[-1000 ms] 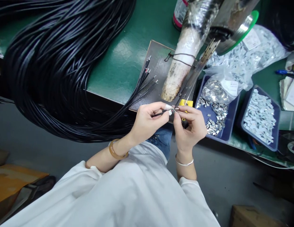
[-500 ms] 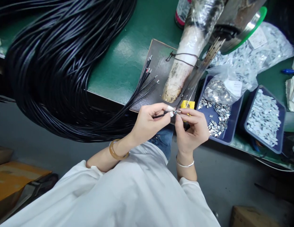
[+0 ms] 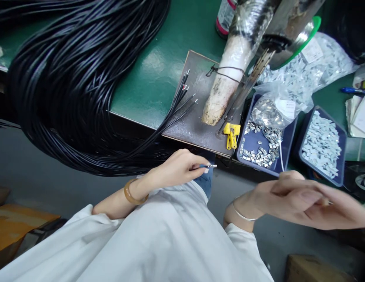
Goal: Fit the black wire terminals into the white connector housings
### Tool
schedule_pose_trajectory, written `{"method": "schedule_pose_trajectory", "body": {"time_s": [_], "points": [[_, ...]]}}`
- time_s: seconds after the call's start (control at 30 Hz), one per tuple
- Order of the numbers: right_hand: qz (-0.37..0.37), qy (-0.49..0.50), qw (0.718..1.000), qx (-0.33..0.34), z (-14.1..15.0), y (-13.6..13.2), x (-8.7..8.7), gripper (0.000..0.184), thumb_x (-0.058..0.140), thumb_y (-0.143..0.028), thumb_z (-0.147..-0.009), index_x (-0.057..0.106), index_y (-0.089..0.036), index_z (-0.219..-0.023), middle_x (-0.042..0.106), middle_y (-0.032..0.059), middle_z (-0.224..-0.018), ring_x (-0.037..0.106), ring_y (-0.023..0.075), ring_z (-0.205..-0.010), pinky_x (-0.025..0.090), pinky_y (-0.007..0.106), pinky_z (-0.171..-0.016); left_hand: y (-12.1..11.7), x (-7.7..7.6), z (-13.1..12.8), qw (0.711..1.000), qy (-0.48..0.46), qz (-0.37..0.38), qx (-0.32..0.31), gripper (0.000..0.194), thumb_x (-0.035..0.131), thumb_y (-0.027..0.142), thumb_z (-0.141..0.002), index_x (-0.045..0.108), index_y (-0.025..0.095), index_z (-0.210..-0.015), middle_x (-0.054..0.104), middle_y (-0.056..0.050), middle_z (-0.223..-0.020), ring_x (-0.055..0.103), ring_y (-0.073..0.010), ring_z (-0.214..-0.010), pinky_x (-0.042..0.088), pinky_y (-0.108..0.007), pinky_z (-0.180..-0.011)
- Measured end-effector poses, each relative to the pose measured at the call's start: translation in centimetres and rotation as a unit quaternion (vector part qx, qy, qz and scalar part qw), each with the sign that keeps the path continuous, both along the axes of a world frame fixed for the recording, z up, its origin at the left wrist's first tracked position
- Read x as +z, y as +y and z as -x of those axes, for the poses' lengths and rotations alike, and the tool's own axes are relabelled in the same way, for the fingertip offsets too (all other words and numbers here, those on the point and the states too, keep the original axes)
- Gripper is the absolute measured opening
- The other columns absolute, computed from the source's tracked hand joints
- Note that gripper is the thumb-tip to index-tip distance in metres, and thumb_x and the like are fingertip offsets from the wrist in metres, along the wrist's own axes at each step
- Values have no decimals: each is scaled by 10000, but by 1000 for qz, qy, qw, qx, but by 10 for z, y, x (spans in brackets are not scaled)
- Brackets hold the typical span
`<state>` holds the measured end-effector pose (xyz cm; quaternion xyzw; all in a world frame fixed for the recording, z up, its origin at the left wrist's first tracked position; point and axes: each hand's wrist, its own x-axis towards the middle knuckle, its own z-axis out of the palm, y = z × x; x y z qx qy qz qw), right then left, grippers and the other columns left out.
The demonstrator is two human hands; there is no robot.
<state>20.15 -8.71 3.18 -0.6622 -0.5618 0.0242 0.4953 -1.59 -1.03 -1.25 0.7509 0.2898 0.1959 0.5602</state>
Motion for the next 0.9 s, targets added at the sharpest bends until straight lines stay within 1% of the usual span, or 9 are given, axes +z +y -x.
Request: {"method": "schedule_pose_trajectory", "body": {"time_s": [0.07, 0.1, 0.13, 0.2, 0.27, 0.4, 0.53, 0.8, 0.9], "points": [[-153, -36, 985, -70, -7, 2, 5, 310, 631, -293, -875, 602, -421, -1157, 566, -11, -1053, 537, 86, -499, 431, 339, -422, -2, -3, 9, 999, 8, -17, 26, 182, 622, 247, -895, 782, 163, -918, 600, 28, -574, 441, -73, -508, 344, -201, -534], [-155, -39, 983, -86, -11, 5, 4, 271, 627, -306, -880, 619, -373, -1143, 595, 2, -989, 589, 105, -508, 433, 330, -419, -1, -4, 12, 997, -5, -21, 73, 191, 634, 274, -896, 783, 161, -937, 675, -4, -647, 512, -86, -538, 386, -204, -552], [-95, -34, 991, -86, -16, 10, 1, 213, 618, -298, -891, 633, -324, -1103, 616, -1, -829, 636, 141, -535, 457, 321, -446, 1, -4, 15, 990, -20, -37, 136, 199, 647, 294, -892, 781, 157, -947, 719, -31, -716, 557, -98, -566, 417, -210, -566], [48, -68, 993, -86, -31, 20, -8, 58, 685, -261, -839, 647, -247, -881, 644, 9, -707, 686, 178, -610, 515, 328, -562, 12, -2, 19, 959, -28, -113, 260, 188, 659, 292, -884, 774, 152, -937, 742, -59, -799, 583, -118, -603, 445, -232, -591], [124, -116, 981, -96, -51, 30, -16, 121, 735, -241, -781, 615, -232, -763, 652, 19, -691, 650, 168, -618, 510, 331, -621, 28, 0, 21, 918, 14, -218, 332, 164, 648, 250, -880, 763, 156, -949, 726, -73, -858, 593, -146, -673, 459, -271, -661], [232, -116, 965, -47, -83, 50, -19, 166, 762, -175, -719, 609, -216, -671, 710, 52, -816, 645, 155, -716, 485, 298, -653, 56, 1, 18, 883, 159, -291, 331, 184, 574, 180, -895, 732, 148, -984, 687, -111, -986, 633, -224, -841, 455, -340, -769], [344, -80, 935, -35, -91, 64, -10, 155, 762, -208, -730, 628, -204, -654, 679, 15, -698, 538, 95, -549, 419, 287, -590, 66, -2, 18, 865, 203, -286, 358, 172, 592, 159, -863, 691, 151, -1004, 664, -106, -1031, 632, -226, -866, 445, -330, -775], [346, -97, 930, 83, -91, 66, -6, 177, 761, -194, -724, 605, -204, -641, 644, -14, -656, 534, 95, -580, 402, 253, -577, 63, -2, 29, 858, 179, -285, 388, 130, 574, 128, -811, 679, 156, -881, 640, -38, -737, 596, -182, -700, 427, -314, -720], [338, -93, 932, 94, -89, 66, -11, 163, 723, -187, -730, 587, -194, -639, 662, -6, -710, 560, 105, -621, 423, 251, -607, 56, 3, 35, 888, 76, -200, 408, 112, 616, 110, -730, 669, 168, -809, 579, 17, -604, 537, -119, -560, 429, -266, -632]]}}
